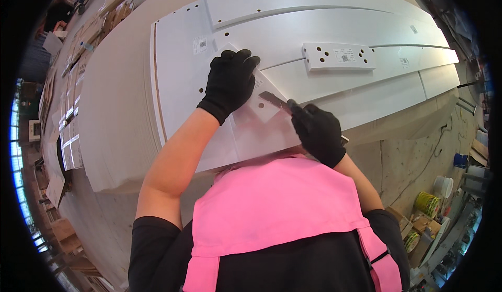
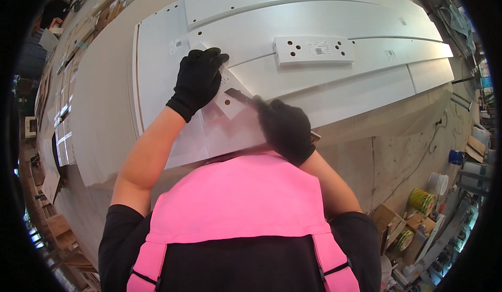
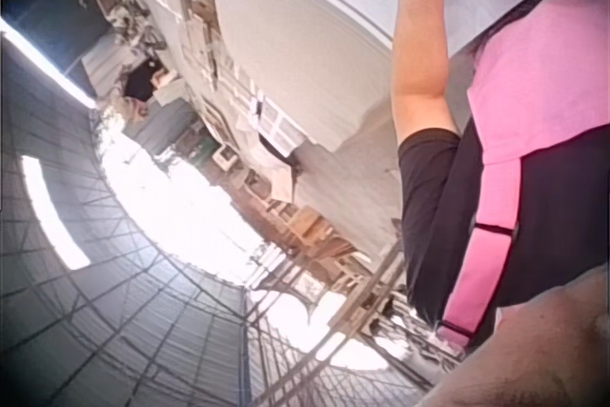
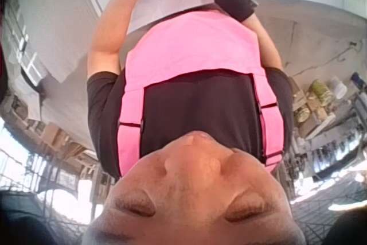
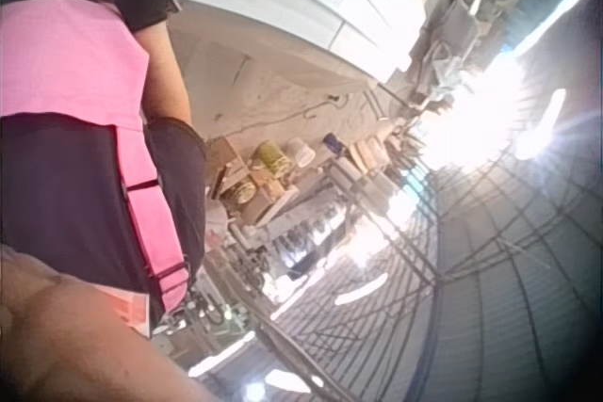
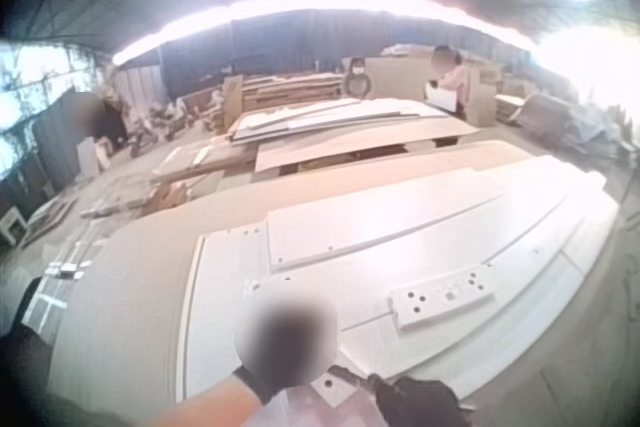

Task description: The person uses a utility knife to score and separate white particleboard pieces on a workbench, then aligns and stacks the cut sections. The person handles the boards and knife throughout, moving pieces aside and repositioning them for further cuts.

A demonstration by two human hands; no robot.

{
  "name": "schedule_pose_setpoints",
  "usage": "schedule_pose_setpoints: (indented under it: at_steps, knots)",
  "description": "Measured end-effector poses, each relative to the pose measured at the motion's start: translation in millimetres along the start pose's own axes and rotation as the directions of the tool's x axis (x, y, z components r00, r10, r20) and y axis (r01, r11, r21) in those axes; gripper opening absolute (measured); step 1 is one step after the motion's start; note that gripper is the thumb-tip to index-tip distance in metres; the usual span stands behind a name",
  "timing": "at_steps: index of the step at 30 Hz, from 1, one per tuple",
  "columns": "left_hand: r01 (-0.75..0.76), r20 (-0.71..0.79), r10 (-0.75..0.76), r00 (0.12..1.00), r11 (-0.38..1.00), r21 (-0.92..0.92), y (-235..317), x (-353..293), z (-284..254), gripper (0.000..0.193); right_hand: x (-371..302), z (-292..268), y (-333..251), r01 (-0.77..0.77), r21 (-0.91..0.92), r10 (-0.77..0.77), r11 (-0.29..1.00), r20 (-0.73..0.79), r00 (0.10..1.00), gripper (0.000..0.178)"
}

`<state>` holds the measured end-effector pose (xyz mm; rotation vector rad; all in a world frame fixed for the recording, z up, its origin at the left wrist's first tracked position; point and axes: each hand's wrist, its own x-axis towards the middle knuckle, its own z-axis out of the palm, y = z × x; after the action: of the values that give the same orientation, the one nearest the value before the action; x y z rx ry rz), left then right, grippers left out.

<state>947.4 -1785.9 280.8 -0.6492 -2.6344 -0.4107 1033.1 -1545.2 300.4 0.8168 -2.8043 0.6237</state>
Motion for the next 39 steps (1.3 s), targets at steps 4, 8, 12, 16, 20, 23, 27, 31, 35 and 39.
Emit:
schedule_pose_setpoints:
  at_steps: [4,8,12,16,20,23,27,31,35,39]
  knots:
    - [0.011,0.077,-0.014,0.997,0.999,0.047,3.8,0.6,-3.9,0.029,-2.9,1.1,-3.1,0.052,0.066,-0.054,0.996,0.036,0.998,0.035]
    - [0.058,0.128,-0.067,0.989,0.996,0.071,7.5,4.5,-8.2,0.03,-1.7,-0.7,6.6,-0.001,0.054,0.001,0.999,0.003,1.0,0.034]
    - [0.096,0.161,-0.114,0.98,0.989,0.114,10.3,7.2,-9.7,0.03,-1.2,-5.4,21.7,-0.104,0.065,0.109,0.992,-0.07,0.992,0.03]
    - [0.08,0.12,-0.091,0.989,0.992,0.098,9.5,8.3,-7.7,0.028,-2.5,-4.9,25.5,-0.097,0.1,0.107,0.99,-0.093,0.99,0.03]
    - [0.051,0.092,-0.058,0.994,0.995,0.081,5.5,7.4,-4.5,0.025,1.8,-0.5,18.6,-0.096,0.133,0.105,0.986,-0.061,0.993,0.029]
    - [0.026,0.064,-0.03,0.998,0.997,0.077,2.0,6.4,-1.8,0.023,4.8,0.0,11.8,-0.162,0.085,0.165,0.983,-0.036,0.986,0.029]
    - [0.012,-0.007,-0.012,1.0,0.998,0.061,-0.2,3.8,2.5,0.02,-2.1,-3.1,2.1,-0.076,0.026,0.075,0.997,0.041,0.996,0.029]
    - [0.011,-0.064,-0.01,0.998,1.0,0.015,-1.9,1.6,7.1,0.024,-12.3,-1.8,-7.4,-0.04,0.16,0.023,0.986,0.109,0.994,0.028]
    - [-0.009,-0.077,0.008,0.997,1.0,-0.019,-5.5,2.2,9.9,0.022,-13.1,3.9,-9.1,-0.066,0.232,0.06,0.97,0.032,0.998,0.016]
    - [-0.009,-0.036,0.007,0.999,0.998,-0.064,-8.3,3.4,9.3,0.02,-10.1,3.9,0.5,-0.099,0.002,0.099,0.995,0.053,0.994,0.008]
